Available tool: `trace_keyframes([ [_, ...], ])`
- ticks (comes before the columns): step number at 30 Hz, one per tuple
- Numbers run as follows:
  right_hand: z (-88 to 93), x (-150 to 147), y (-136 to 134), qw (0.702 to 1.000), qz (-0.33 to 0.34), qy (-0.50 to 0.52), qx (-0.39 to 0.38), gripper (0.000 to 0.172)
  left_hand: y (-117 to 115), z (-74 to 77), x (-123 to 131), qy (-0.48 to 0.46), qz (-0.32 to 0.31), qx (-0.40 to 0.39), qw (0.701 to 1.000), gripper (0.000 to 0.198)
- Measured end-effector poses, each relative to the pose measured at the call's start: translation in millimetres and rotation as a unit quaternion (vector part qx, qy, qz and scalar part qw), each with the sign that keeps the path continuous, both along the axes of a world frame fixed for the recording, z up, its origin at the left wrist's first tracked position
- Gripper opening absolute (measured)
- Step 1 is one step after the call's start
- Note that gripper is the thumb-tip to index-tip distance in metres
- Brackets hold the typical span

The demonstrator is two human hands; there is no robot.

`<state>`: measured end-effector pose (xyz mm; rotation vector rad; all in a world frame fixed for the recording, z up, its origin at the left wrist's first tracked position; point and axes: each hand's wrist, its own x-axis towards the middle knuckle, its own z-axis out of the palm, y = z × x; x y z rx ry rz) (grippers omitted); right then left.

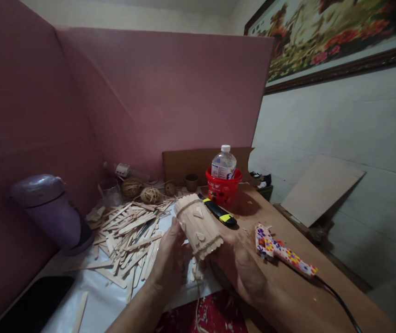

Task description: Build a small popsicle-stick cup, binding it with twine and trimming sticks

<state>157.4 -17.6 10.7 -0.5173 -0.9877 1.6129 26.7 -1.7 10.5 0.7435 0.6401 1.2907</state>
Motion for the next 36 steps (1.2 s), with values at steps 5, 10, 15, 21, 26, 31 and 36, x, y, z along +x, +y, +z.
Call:
trace_keyframes([
  [5, -1.1, 1.0, 0.4, 1.000, 0.019, 0.000, -0.006, 0.040, -1.2, 0.4, 0.3, -0.005, -0.006, 0.007, 1.000, 0.049],
  [10, -4.6, 1.7, 2.5, 0.999, 0.028, 0.019, -0.028, 0.043, -3.6, 3.1, -3.0, 0.001, -0.003, -0.025, 1.000, 0.051],
  [15, -8.6, 2.5, 5.1, 0.999, 0.027, 0.013, -0.045, 0.043, -4.6, 5.8, -2.3, -0.008, -0.008, -0.025, 1.000, 0.053],
  [21, -10.6, 1.8, 5.9, 0.997, 0.037, 0.040, -0.050, 0.040, -4.4, 4.4, -0.3, 0.000, -0.017, -0.006, 1.000, 0.047],
  [26, -8.8, 2.4, 5.9, 0.995, 0.048, 0.061, -0.069, 0.039, -3.5, 7.6, 0.0, 0.031, 0.008, 0.009, 0.999, 0.033],
  [31, -6.6, 2.9, 5.6, 0.994, 0.069, 0.052, -0.072, 0.040, -5.2, 8.8, 0.0, 0.037, 0.022, -0.004, 0.999, 0.034],
  [36, -3.2, 1.9, 4.1, 0.994, 0.070, 0.048, -0.070, 0.042, -5.3, 9.7, -2.4, 0.057, 0.011, -0.002, 0.998, 0.035],
])
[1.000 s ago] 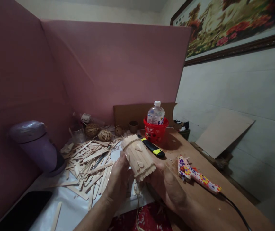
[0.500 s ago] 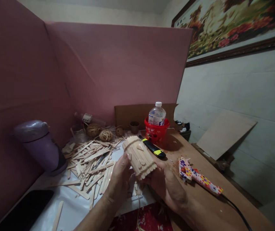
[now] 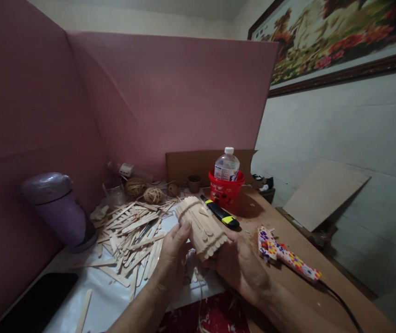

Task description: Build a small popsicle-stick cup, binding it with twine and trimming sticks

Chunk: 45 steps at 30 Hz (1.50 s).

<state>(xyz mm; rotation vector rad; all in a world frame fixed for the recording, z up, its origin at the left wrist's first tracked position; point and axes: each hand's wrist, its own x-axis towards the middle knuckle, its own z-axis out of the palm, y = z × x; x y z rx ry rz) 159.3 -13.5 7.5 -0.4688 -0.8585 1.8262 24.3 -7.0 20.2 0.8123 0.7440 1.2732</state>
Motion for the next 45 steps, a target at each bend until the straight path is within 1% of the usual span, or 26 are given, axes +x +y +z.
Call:
trace_keyframes([
  [5, 0.8, -0.2, -0.6, 1.000, 0.008, 0.003, 0.008, 0.041, 0.9, 2.0, -0.7, -0.001, 0.007, 0.013, 1.000, 0.039],
  [9, -3.9, -1.2, -1.6, 0.999, 0.010, 0.014, 0.033, 0.041, 0.5, 1.9, -0.4, -0.001, 0.005, 0.018, 1.000, 0.037],
  [15, -10.5, -4.1, -1.6, 0.998, -0.004, -0.007, 0.064, 0.039, 0.2, -0.5, -1.1, -0.006, 0.005, 0.016, 1.000, 0.037],
  [18, -9.3, -4.1, -1.2, 0.998, 0.000, -0.021, 0.063, 0.039, 0.9, -2.0, -1.3, -0.013, -0.010, 0.015, 1.000, 0.040],
  [22, -7.9, -3.1, -0.5, 0.998, 0.006, -0.006, 0.055, 0.037, 2.2, -3.3, -1.2, -0.012, -0.013, 0.013, 1.000, 0.042],
  [26, -8.9, -2.8, -0.1, 0.999, 0.014, 0.001, 0.045, 0.040, 1.8, -1.5, -0.5, -0.010, -0.020, 0.017, 1.000, 0.041],
  [30, -8.0, -2.7, -1.0, 0.998, 0.004, 0.013, 0.056, 0.044, 1.0, 0.6, 0.5, -0.021, -0.040, 0.045, 0.998, 0.040],
  [32, -5.9, -2.1, -2.0, 0.999, 0.004, 0.015, 0.049, 0.043, 1.7, -0.4, 0.8, -0.024, -0.047, 0.068, 0.996, 0.043],
  [36, -1.6, -0.1, -3.3, 0.998, 0.027, 0.038, 0.031, 0.042, 3.6, -3.4, 1.1, -0.015, -0.033, 0.087, 0.996, 0.048],
  [42, -2.1, 1.4, -2.3, 0.997, 0.046, 0.064, 0.017, 0.041, 1.0, 0.2, 1.4, -0.009, -0.024, 0.100, 0.995, 0.043],
  [45, -3.3, 1.7, -1.7, 0.996, 0.048, 0.075, 0.018, 0.040, 1.0, -0.6, 1.1, 0.003, -0.018, 0.108, 0.994, 0.038],
])
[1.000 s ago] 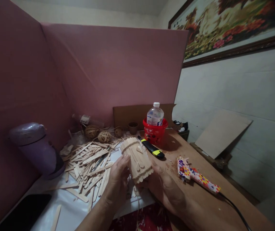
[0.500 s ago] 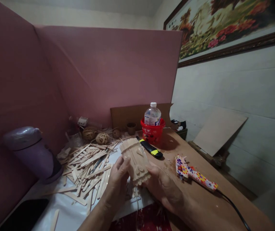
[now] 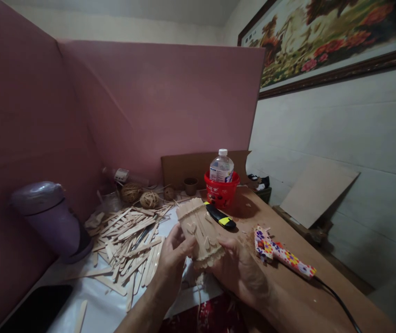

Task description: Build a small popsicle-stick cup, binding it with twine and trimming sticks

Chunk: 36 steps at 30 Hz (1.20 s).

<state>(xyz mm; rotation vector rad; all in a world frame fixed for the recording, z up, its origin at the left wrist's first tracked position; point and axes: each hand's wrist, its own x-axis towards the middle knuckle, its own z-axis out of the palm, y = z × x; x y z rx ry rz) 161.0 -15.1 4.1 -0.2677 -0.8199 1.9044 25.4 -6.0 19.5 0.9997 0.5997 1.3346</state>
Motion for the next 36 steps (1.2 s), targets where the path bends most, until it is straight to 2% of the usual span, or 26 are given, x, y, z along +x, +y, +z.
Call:
trace_keyframes([
  [5, -0.2, 0.5, 0.6, 1.000, 0.005, 0.018, -0.003, 0.038, 1.2, -2.5, 0.5, 0.007, 0.018, -0.003, 1.000, 0.040],
  [10, 0.3, -1.1, -0.9, 1.000, 0.003, 0.007, 0.001, 0.038, -2.3, 5.3, 3.6, 0.001, 0.024, -0.033, 0.999, 0.043],
  [15, 4.0, -4.1, -4.7, 0.999, -0.018, -0.016, 0.022, 0.043, -4.1, 10.3, 0.6, -0.024, -0.010, -0.031, 0.999, 0.036],
  [19, 5.1, -4.0, -6.1, 0.997, -0.037, -0.045, 0.041, 0.052, -0.9, 4.8, -7.3, -0.034, -0.046, -0.034, 0.998, 0.028],
  [23, -1.7, -1.3, -4.9, 0.992, -0.077, -0.090, 0.052, 0.060, 1.1, 0.4, -10.4, -0.040, -0.064, -0.032, 0.997, 0.028],
  [25, -4.9, 0.4, -5.0, 0.979, -0.131, -0.140, 0.064, 0.060, 0.8, 1.0, -9.1, -0.042, -0.068, -0.024, 0.997, 0.031],
  [28, -4.4, 2.2, -7.5, 0.946, -0.208, -0.230, 0.099, 0.058, -0.1, 3.4, -5.9, -0.042, -0.064, -0.004, 0.997, 0.035],
  [32, 2.3, 2.6, -12.6, 0.922, -0.222, -0.283, 0.142, 0.051, -0.1, 4.2, -4.3, -0.040, -0.051, 0.005, 0.998, 0.038],
  [36, 5.9, 3.3, -14.7, 0.889, -0.254, -0.348, 0.153, 0.053, 0.7, 2.0, -5.0, -0.037, -0.035, 0.005, 0.999, 0.038],
])
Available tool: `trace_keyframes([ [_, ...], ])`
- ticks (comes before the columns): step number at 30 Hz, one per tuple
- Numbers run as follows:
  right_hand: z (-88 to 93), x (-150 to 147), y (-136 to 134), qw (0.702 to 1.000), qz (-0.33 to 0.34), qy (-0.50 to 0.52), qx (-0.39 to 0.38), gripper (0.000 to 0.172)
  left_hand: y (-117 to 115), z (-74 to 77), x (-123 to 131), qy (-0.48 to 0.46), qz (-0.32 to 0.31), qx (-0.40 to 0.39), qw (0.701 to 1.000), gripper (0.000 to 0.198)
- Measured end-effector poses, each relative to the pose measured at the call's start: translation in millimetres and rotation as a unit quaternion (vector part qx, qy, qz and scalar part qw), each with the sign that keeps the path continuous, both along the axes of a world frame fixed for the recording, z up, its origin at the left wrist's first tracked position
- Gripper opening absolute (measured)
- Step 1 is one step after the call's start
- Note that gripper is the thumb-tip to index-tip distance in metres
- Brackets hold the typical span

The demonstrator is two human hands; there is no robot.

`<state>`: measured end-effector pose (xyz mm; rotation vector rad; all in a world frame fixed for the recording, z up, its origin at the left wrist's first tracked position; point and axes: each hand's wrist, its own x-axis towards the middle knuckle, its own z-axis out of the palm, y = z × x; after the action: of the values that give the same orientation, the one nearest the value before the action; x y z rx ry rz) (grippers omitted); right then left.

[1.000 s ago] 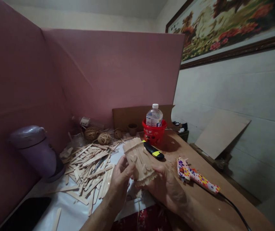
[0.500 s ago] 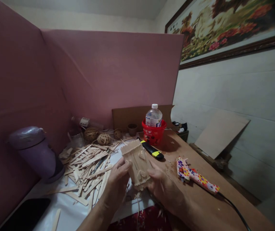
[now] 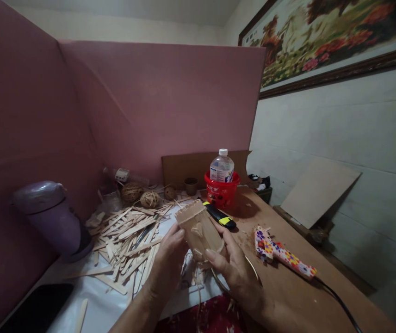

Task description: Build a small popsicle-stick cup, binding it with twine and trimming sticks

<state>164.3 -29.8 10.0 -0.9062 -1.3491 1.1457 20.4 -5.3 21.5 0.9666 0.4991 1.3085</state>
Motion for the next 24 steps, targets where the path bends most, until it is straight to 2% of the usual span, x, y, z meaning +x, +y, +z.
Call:
trace_keyframes([
  [10, -10.5, 1.7, 4.1, 0.998, -0.021, -0.033, -0.039, 0.058, -2.1, 7.7, 4.6, 0.006, 0.014, -0.023, 1.000, 0.043],
  [15, -10.0, 1.4, 3.8, 0.998, -0.023, -0.042, -0.036, 0.061, -1.0, 3.6, 6.0, 0.001, 0.025, -0.025, 0.999, 0.044],
  [19, -11.1, 0.9, 4.8, 0.997, -0.032, -0.059, -0.035, 0.060, 1.0, -0.4, 6.2, 0.021, 0.045, -0.074, 0.996, 0.048],
  [24, -12.0, -0.2, 6.5, 0.995, -0.045, -0.078, -0.033, 0.060, 0.5, 0.1, 5.0, 0.031, 0.043, -0.068, 0.996, 0.042],
])
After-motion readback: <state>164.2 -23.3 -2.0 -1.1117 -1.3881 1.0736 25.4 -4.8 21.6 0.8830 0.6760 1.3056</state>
